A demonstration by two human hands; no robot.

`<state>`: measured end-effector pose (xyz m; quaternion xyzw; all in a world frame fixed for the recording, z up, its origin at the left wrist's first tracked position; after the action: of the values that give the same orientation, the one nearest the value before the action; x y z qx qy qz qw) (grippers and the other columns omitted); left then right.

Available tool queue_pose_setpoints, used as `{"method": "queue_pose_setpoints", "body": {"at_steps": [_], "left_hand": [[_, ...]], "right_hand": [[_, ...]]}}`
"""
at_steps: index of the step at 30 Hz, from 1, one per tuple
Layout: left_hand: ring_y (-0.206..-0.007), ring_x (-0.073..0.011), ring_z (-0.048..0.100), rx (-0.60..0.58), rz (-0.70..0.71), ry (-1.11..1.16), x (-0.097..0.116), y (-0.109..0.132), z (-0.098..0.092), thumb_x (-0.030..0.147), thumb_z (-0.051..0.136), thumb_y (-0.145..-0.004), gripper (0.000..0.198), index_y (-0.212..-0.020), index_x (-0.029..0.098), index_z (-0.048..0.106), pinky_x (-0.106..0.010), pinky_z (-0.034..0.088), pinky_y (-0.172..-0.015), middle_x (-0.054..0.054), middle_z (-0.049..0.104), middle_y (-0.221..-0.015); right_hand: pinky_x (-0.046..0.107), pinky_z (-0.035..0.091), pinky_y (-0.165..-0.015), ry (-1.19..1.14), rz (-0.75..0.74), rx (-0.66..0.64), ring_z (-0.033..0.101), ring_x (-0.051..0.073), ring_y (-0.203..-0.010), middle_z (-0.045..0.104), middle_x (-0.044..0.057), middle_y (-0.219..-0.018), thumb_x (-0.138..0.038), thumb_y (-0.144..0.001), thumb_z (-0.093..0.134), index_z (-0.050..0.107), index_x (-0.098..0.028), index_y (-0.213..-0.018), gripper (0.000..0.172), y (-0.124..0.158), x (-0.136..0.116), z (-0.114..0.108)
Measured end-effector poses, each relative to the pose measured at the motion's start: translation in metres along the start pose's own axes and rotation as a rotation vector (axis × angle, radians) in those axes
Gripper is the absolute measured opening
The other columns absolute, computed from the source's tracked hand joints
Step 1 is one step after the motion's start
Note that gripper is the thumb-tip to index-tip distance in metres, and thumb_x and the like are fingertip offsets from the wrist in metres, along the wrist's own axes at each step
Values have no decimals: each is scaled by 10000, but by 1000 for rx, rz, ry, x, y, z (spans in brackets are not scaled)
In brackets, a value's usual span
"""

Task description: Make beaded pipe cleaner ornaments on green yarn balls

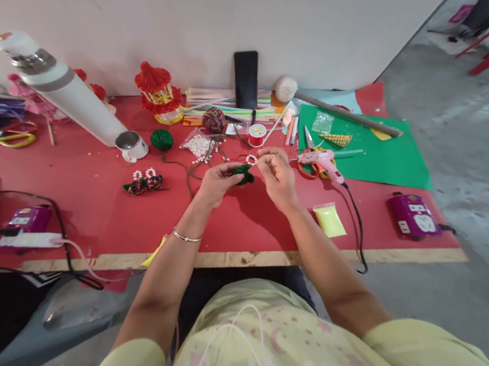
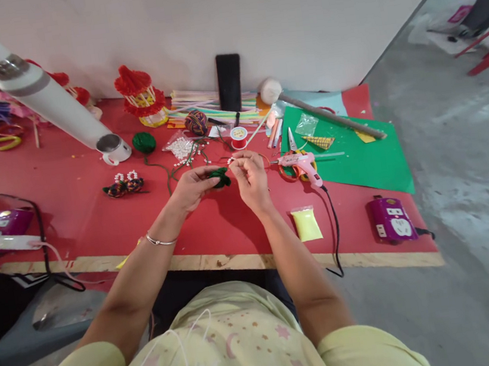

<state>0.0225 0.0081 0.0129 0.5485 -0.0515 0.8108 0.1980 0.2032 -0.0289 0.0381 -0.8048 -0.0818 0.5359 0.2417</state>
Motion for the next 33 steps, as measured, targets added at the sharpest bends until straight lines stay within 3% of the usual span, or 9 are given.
{"method": "queue_pose_setpoints", "body": {"at_steps": [5,10,16,20,23,26,29,31,33], "left_hand": [[-854,-192,749,102,53,26,-1,-4,-4,290,978,-566,546,-1049,139,774,-353,629,-825,-82,785,-1000],[-827,-176,727,137,73,33,-1,-5,-5,278,980,-546,560,-1045,140,768,-352,625,-798,-71,779,-975],[-852,-169,732,151,61,77,0,-4,-6,211,963,-555,551,-1060,139,753,-349,627,-832,-68,775,-999],[-796,-167,749,184,20,140,0,-6,-12,182,937,-597,551,-1111,161,740,-292,619,-738,-58,777,-957],[-840,-178,758,211,33,208,2,-8,-14,132,919,-599,527,-1092,167,736,-321,633,-795,-44,777,-954],[-869,-180,753,218,62,283,5,-10,-14,95,902,-594,496,-1055,157,731,-363,636,-854,-35,774,-949],[-871,-169,744,207,59,308,4,-10,-13,101,891,-622,460,-1049,151,726,-368,629,-873,-42,772,-960],[-857,-162,742,210,36,294,2,-10,-14,127,897,-639,451,-1054,158,723,-355,629,-847,-41,770,-954],[-810,-143,731,239,11,259,0,-10,-15,170,912,-640,459,-1061,174,729,-302,619,-758,-29,765,-938]], "right_hand": [[277,527,-656,-245,203,-100,589,126,-729,696,59,-1103,-625,-987,539,589,-233,-904,404,0,-4,0],[236,482,-535,-490,313,-168,594,136,-711,673,20,-889,-694,-921,605,520,-253,-903,449,1,-7,6],[239,425,-504,-627,381,-352,442,99,-526,501,-62,-666,-641,-909,666,509,-253,-860,421,3,-7,6],[230,336,-484,-504,380,-570,399,92,-479,494,-74,-569,-658,-923,636,572,-229,-878,436,8,-9,8],[234,325,-495,-354,369,-680,420,90,-474,485,-56,-524,-682,-963,540,598,-203,-742,530,11,-14,11],[249,435,-583,-264,322,-677,555,115,-576,621,-9,-621,-637,-954,574,632,-193,-681,524,10,-26,11],[279,518,-746,-149,165,-657,671,150,-793,768,26,-940,-498,-900,699,751,-209,-984,305,8,-44,2],[281,520,-735,-37,130,-662,687,156,-777,779,21,-921,-468,-924,670,760,-222,-1016,278,11,-51,-8],[287,514,-688,91,172,-632,687,169,-702,763,18,-782,-490,-969,596,764,-220,-883,329,16,-50,-24]]}}
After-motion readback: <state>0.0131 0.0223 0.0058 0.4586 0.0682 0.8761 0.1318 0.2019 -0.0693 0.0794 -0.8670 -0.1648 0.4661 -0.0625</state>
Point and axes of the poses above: each hand's wrist, its own y-axis away from the middle knuckle, its own z-axis out of the palm, x = y × z, the point moved 2 cm from there along -y, towards the middle knuckle
